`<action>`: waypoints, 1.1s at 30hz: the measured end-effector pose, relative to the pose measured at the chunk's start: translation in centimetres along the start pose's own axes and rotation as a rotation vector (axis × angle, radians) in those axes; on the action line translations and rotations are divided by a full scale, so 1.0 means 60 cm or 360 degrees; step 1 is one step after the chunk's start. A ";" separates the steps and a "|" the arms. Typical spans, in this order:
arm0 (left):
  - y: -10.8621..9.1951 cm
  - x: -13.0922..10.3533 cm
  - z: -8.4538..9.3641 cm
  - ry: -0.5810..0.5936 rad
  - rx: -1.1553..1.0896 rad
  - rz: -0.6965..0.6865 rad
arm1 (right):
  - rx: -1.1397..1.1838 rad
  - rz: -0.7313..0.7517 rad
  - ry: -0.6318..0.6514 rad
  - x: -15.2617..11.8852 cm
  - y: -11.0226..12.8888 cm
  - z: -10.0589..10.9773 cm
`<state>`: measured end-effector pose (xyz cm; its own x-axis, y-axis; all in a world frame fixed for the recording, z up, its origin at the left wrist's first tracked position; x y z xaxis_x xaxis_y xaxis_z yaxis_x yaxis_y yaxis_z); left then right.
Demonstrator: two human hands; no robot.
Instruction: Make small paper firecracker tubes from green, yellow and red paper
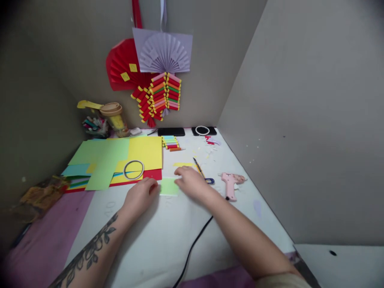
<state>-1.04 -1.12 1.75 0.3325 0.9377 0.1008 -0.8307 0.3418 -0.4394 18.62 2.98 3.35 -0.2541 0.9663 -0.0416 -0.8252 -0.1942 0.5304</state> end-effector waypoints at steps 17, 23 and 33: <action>0.013 0.004 -0.024 0.0011 -0.0516 -0.0008 | 0.0729 -0.0152 -0.0192 -0.001 0.007 -0.061; 0.012 0.011 -0.025 -0.0406 -0.1145 0.0252 | 0.1522 -0.0377 0.0028 -0.002 0.015 -0.092; 0.002 0.010 -0.014 -0.0210 -0.1194 0.0287 | 0.1544 -0.0575 0.0102 -0.012 0.004 -0.080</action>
Point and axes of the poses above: each hand's wrist, its own x-axis towards the middle knuckle, its own z-axis out of the back of the hand, y = z × x, the point moved 2 cm from there along x, towards the middle knuckle, and after that the axes turned 13 degrees about -z, right-handed, at the moved point
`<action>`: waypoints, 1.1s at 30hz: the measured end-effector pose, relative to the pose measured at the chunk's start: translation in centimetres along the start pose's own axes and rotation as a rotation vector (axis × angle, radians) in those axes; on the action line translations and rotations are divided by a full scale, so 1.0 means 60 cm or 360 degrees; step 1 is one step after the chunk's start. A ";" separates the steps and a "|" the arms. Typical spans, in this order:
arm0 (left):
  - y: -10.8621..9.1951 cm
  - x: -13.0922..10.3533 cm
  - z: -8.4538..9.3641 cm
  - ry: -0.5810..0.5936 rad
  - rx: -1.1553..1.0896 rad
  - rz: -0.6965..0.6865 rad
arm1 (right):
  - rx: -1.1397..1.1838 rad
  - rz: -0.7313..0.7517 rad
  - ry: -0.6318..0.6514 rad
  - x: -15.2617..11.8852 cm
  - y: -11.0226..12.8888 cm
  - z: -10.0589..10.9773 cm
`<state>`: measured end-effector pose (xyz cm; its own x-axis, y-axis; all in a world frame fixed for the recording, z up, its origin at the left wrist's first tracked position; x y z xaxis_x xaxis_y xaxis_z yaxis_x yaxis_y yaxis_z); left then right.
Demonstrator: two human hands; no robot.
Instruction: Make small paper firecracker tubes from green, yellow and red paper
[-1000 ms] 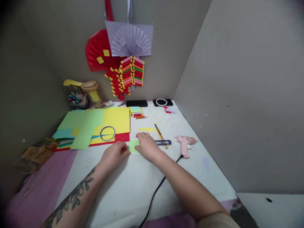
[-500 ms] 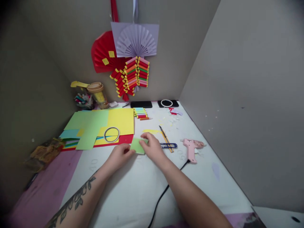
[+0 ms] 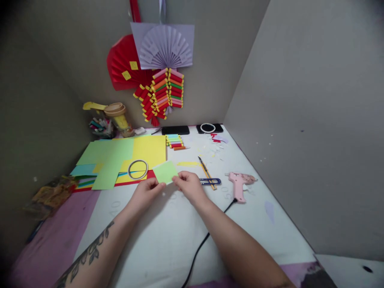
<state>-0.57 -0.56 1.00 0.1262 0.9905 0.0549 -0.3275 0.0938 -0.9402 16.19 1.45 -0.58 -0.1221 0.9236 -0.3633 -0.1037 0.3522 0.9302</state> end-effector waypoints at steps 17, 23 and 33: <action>-0.003 -0.001 0.015 -0.0075 -0.0149 0.0122 | 0.0116 -0.0012 -0.0065 0.007 0.005 0.010; 0.008 0.000 -0.004 -0.0072 -0.0305 0.0062 | 0.0561 -0.0144 0.0011 -0.002 -0.002 -0.026; 0.008 -0.005 -0.018 0.0088 -0.0410 0.0114 | 0.0350 0.0103 -0.0191 0.001 -0.001 -0.015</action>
Point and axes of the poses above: each hand's wrist, its own x-axis towards the middle knuckle, its own z-axis out of the back of the hand, y = z × x, the point moved 2 cm from there along x, towards the middle knuckle, and after that the axes turned 13 degrees about -z, right-handed, at the moved point
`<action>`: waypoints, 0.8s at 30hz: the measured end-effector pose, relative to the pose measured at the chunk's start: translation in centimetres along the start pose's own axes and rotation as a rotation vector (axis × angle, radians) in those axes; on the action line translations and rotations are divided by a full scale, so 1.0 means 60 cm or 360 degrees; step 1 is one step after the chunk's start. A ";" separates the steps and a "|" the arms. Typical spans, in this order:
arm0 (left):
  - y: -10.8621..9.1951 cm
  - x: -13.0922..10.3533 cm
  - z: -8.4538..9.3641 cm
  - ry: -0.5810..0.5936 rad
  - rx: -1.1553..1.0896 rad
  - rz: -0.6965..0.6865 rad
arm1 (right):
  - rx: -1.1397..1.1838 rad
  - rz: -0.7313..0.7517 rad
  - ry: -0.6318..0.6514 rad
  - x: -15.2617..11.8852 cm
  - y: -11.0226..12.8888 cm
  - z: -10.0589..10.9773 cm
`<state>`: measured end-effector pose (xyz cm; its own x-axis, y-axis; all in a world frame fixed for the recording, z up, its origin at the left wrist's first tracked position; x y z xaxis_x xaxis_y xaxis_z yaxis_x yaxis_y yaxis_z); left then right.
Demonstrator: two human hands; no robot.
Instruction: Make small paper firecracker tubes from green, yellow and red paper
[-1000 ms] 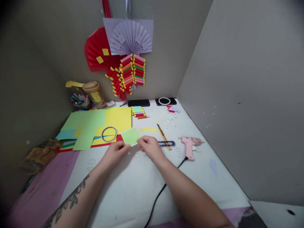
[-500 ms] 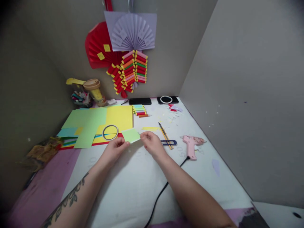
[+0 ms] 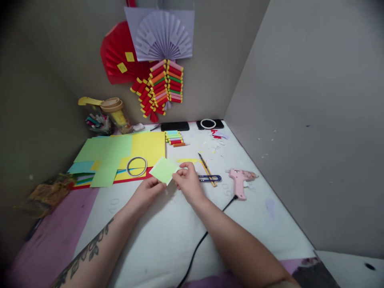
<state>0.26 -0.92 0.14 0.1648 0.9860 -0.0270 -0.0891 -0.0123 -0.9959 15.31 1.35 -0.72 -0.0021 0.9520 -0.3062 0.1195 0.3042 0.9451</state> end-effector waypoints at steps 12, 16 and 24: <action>-0.014 -0.003 0.005 -0.0244 0.0362 -0.0145 | -0.1226 0.1213 -0.0122 -0.038 0.015 -0.016; -0.011 -0.005 0.007 -0.0192 0.0695 -0.0278 | -0.1243 0.1177 -0.0126 -0.038 0.015 -0.017; -0.005 -0.005 0.011 -0.0084 0.1074 -0.0706 | -0.1198 0.0964 -0.0055 -0.034 0.016 -0.018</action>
Point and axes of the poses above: each hand's wrist, its own x-axis towards the middle knuckle, its own z-axis out of the back of the hand, y = z × x, the point moved 2 cm from there along x, towards the middle knuckle, and after that the axes turned 13 degrees about -z, right-handed, at the moved point
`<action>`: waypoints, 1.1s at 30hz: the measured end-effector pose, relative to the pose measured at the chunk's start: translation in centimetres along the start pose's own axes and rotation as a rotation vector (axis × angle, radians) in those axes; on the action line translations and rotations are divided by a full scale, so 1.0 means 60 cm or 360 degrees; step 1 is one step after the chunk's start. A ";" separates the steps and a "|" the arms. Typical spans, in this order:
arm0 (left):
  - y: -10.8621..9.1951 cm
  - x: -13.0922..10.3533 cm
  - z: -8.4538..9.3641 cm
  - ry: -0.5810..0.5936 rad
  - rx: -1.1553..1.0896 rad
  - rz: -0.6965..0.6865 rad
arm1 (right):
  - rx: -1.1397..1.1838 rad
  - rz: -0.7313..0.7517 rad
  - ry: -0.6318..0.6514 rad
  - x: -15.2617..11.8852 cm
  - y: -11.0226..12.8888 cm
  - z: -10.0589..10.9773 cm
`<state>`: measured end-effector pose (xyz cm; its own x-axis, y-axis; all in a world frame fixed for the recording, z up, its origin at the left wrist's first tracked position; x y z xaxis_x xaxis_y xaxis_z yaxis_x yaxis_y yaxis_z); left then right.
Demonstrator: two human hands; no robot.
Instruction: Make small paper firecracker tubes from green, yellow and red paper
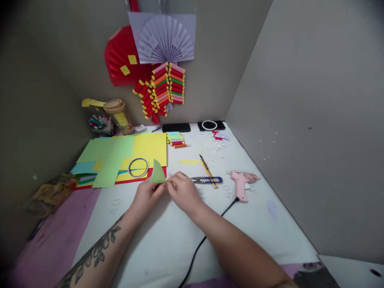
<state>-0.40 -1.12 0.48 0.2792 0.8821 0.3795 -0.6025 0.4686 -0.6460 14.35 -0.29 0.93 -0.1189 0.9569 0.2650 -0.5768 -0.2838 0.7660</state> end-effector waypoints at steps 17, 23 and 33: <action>0.003 0.011 0.015 -0.0184 -0.0341 0.0445 | -0.0148 0.0018 -0.0094 0.016 -0.013 0.031; 0.014 0.014 0.027 -0.0305 -0.0388 0.0628 | -0.0544 -0.0276 -0.0432 0.101 -0.051 0.154; 0.007 0.010 0.020 -0.0292 -0.0315 0.0363 | -0.0713 0.0019 0.0201 0.028 0.072 0.025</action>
<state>-1.37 -0.45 1.27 0.0042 0.9502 0.3115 -0.4722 0.2764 -0.8370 12.85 -0.02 5.55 -0.2093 0.9616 0.1775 -0.8638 -0.2670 0.4274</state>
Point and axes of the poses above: each hand's wrist, its own x-axis towards the middle knuckle, its own z-axis out of the back of the hand, y = z × x, the point moved 2 cm from there along x, towards the middle knuckle, and after that the axes turned 13 degrees about -z, right-handed, at the moved point
